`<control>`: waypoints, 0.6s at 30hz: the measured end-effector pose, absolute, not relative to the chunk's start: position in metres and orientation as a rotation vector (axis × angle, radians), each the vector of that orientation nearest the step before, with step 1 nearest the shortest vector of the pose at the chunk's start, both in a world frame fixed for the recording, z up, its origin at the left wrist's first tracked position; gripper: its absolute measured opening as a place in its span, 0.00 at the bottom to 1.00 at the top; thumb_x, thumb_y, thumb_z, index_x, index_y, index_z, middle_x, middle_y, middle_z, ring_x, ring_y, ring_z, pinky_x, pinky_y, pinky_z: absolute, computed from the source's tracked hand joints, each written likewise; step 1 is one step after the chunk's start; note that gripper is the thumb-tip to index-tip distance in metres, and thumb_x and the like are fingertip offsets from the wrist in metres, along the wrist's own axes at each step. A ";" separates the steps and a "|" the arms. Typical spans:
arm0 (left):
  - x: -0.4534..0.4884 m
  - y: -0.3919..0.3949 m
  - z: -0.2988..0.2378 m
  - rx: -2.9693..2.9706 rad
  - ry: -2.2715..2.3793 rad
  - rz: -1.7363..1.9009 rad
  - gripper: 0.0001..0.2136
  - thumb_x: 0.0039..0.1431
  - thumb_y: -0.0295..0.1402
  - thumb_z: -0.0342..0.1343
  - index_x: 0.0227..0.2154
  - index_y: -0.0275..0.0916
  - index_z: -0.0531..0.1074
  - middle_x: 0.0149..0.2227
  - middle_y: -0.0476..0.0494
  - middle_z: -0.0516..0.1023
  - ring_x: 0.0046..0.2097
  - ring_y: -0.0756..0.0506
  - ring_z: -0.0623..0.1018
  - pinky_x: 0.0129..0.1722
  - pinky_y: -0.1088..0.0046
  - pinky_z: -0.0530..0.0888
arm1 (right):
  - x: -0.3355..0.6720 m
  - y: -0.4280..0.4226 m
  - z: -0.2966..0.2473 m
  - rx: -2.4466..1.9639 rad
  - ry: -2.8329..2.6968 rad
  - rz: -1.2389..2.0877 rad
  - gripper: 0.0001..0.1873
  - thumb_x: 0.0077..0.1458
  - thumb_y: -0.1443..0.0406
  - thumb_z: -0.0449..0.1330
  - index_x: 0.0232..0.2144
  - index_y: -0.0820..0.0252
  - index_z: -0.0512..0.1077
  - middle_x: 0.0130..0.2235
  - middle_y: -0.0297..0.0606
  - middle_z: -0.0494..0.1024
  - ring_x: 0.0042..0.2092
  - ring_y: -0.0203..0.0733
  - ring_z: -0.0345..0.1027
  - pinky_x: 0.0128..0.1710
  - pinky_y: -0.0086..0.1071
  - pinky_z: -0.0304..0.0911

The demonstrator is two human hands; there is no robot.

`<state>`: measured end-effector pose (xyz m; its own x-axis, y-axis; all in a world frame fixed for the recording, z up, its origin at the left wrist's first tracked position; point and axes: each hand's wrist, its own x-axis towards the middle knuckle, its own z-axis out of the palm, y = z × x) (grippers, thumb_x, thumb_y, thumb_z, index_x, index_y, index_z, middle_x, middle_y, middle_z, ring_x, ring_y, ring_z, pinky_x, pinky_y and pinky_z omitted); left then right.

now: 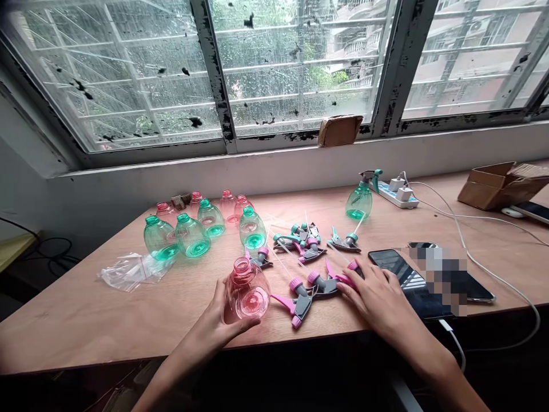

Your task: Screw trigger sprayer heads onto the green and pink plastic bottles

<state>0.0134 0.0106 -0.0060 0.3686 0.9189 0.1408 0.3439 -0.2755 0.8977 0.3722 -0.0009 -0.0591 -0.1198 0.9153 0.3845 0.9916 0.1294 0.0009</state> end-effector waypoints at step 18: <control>0.004 0.010 -0.008 1.547 1.193 0.968 0.39 0.55 0.45 0.69 0.64 0.48 0.54 0.69 0.37 0.62 0.71 0.31 0.61 0.71 0.50 0.59 | 0.350 0.011 -0.048 -1.527 -1.685 0.315 0.19 0.63 0.65 0.53 0.56 0.50 0.68 0.61 0.46 0.70 0.65 0.57 0.63 0.59 0.51 0.67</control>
